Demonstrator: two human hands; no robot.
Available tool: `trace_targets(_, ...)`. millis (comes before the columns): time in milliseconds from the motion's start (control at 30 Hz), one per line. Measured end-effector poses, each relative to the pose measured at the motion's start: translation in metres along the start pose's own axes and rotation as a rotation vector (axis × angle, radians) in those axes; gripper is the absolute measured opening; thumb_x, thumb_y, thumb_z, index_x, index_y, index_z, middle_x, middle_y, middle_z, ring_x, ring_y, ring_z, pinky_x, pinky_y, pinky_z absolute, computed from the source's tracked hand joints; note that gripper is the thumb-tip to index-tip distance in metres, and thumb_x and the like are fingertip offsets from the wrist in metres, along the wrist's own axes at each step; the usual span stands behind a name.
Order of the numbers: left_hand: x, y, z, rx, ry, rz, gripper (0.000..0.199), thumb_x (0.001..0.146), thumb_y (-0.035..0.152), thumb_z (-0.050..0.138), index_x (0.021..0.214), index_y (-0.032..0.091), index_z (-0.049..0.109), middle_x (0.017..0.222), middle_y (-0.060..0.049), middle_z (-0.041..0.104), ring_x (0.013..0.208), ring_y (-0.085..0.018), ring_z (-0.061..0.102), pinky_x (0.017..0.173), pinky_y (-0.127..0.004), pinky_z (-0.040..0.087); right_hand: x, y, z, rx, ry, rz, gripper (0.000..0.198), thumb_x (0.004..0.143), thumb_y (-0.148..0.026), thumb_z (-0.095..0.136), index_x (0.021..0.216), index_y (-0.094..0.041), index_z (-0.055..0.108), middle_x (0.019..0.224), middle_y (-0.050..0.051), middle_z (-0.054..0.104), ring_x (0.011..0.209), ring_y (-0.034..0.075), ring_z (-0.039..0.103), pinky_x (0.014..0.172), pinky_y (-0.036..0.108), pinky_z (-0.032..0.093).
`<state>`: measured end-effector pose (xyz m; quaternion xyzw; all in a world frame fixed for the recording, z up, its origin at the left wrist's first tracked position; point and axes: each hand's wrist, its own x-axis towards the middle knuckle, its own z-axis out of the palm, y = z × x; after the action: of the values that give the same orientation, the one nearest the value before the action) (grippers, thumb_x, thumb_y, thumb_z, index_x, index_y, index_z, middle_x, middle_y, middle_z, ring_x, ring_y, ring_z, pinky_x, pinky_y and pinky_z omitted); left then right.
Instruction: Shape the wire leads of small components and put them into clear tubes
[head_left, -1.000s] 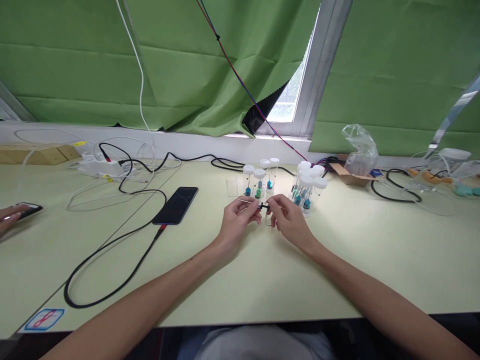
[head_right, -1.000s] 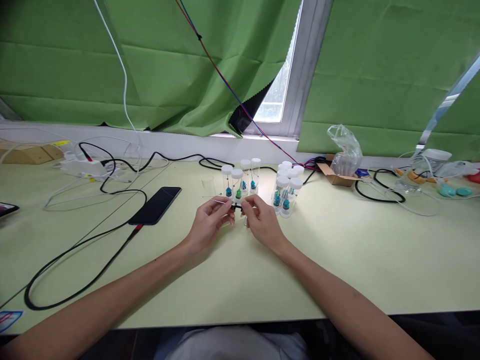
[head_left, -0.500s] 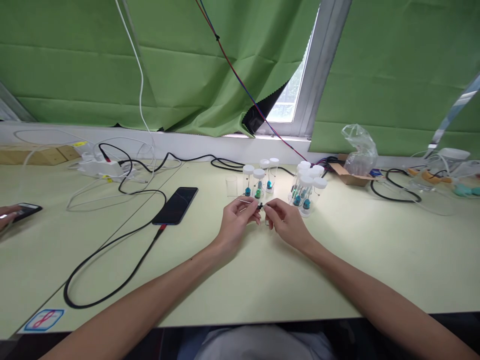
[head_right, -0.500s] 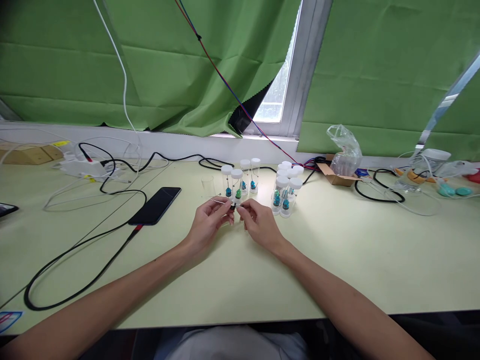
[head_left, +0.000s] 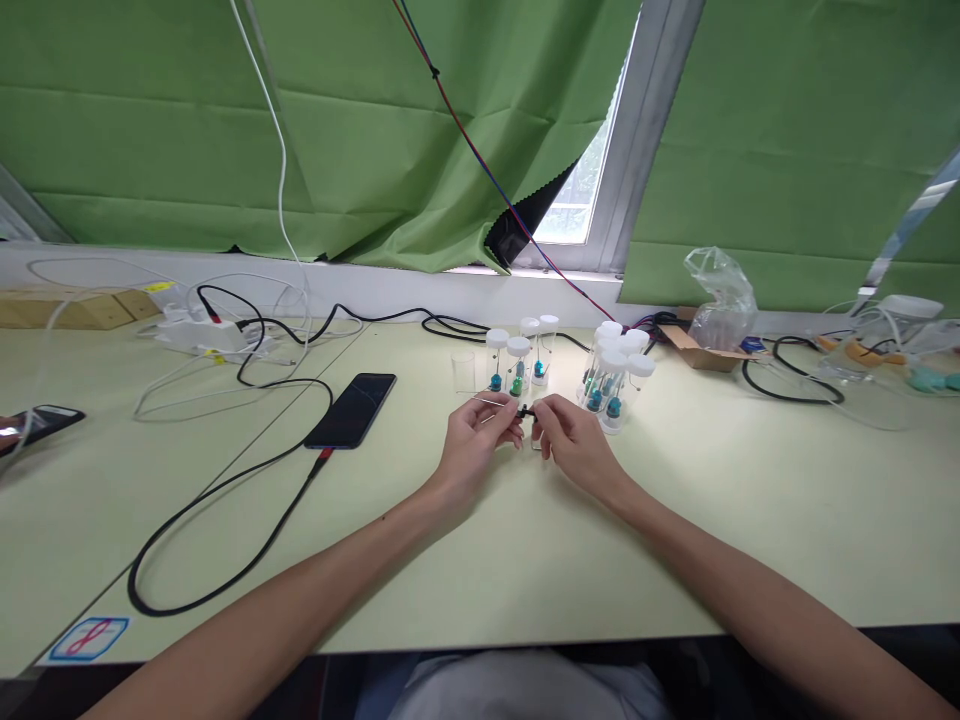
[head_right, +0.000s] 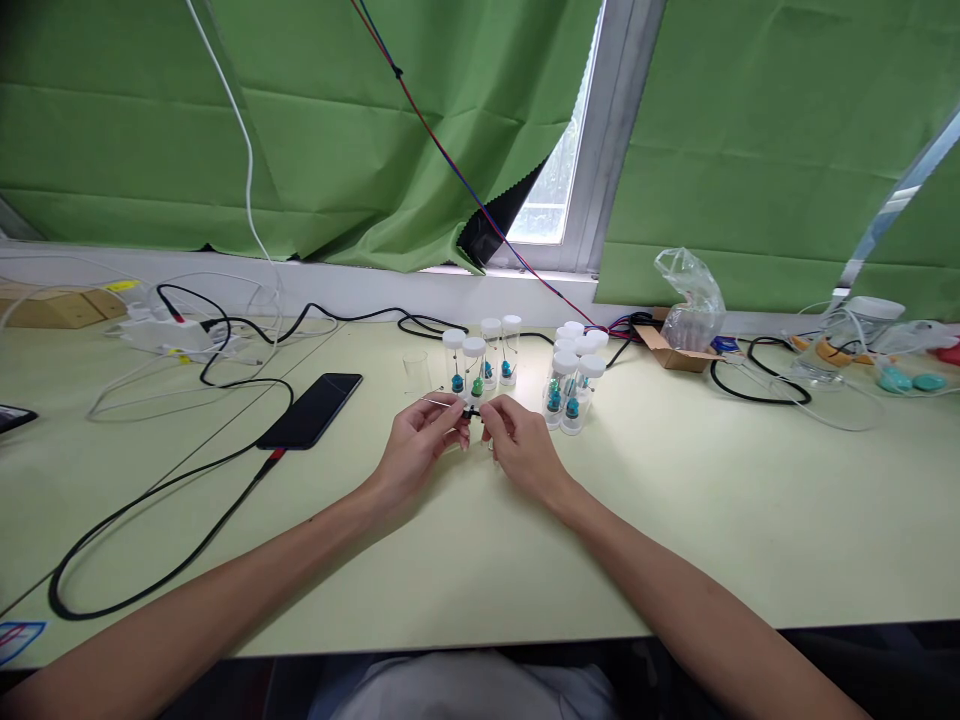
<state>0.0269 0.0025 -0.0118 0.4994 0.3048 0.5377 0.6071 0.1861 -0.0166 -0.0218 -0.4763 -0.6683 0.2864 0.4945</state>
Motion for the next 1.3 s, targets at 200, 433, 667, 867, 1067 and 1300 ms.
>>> trace_targets(200, -0.0004, 0.0034, 0.0015, -0.023, 0.055, -0.008, 0.027, 0.076, 0.038, 0.078, 0.086, 0.016, 0.066, 0.072, -0.001, 0.064, 0.060, -0.012, 0.059, 0.066, -0.031, 0.050, -0.0012, -0.0004, -0.0003, 0.046, 0.011, -0.077, 0.032, 0.090, -0.047, 0.061, 0.109, -0.022, 0.054, 0.095, 0.004, 0.063, 0.060, 0.012, 0.060, 0.055, 0.028, 0.051)
trace_targets(433, -0.0004, 0.0017, 0.0014, -0.011, 0.031, -0.007, 0.027, 0.077, 0.039, 0.077, 0.086, 0.016, 0.066, 0.069, -0.001, 0.063, 0.060, -0.013, 0.059, 0.065, -0.031, 0.050, -0.0002, 0.0010, 0.0004, 0.053, 0.001, -0.074, 0.025, 0.091, -0.045, 0.059, 0.100, -0.022, 0.055, 0.081, 0.001, 0.062, 0.056, 0.013, 0.059, 0.054, 0.028, 0.050)
trace_targets(667, -0.0011, 0.0029, 0.0009, 0.014, 0.002, -0.007, 0.024, 0.079, 0.037, 0.076, 0.086, 0.017, 0.065, 0.068, -0.001, 0.062, 0.060, -0.013, 0.059, 0.065, -0.031, 0.050, -0.0012, -0.0019, 0.0002, 0.030, -0.039, -0.036, 0.033, 0.097, -0.050, 0.048, 0.083, -0.021, 0.056, 0.061, -0.002, 0.058, 0.050, 0.013, 0.053, 0.052, 0.026, 0.043)
trace_targets(867, -0.0016, 0.0025, 0.0019, 0.023, -0.028, -0.009, 0.023, 0.080, 0.036, 0.075, 0.085, 0.016, 0.065, 0.067, 0.000, 0.062, 0.059, -0.013, 0.059, 0.065, -0.031, 0.050, -0.0007, -0.0015, 0.0000, -0.029, -0.031, -0.024, 0.047, 0.101, -0.051, 0.037, 0.067, -0.021, 0.052, 0.052, -0.002, 0.055, 0.048, 0.013, 0.051, 0.055, 0.027, 0.041)
trace_targets(1067, 0.0018, 0.0033, -0.0016, 0.017, 0.001, 0.009, 0.024, 0.079, 0.036, 0.075, 0.088, 0.017, 0.065, 0.068, -0.001, 0.063, 0.060, -0.013, 0.060, 0.065, -0.031, 0.050, -0.0011, -0.0009, -0.0003, 0.034, 0.000, -0.023, 0.028, 0.096, -0.049, 0.051, 0.097, -0.022, 0.057, 0.073, -0.001, 0.061, 0.054, 0.013, 0.055, 0.053, 0.026, 0.044)
trace_targets(1300, 0.0029, 0.0038, -0.0011, 0.015, 0.034, -0.006, 0.024, 0.079, 0.036, 0.075, 0.087, 0.016, 0.064, 0.069, -0.001, 0.063, 0.060, -0.013, 0.060, 0.064, -0.030, 0.050, -0.0009, 0.0012, -0.0003, 0.090, 0.005, -0.085, 0.026, 0.091, -0.041, 0.061, 0.108, -0.022, 0.054, 0.091, 0.001, 0.060, 0.057, 0.011, 0.058, 0.054, 0.027, 0.049)
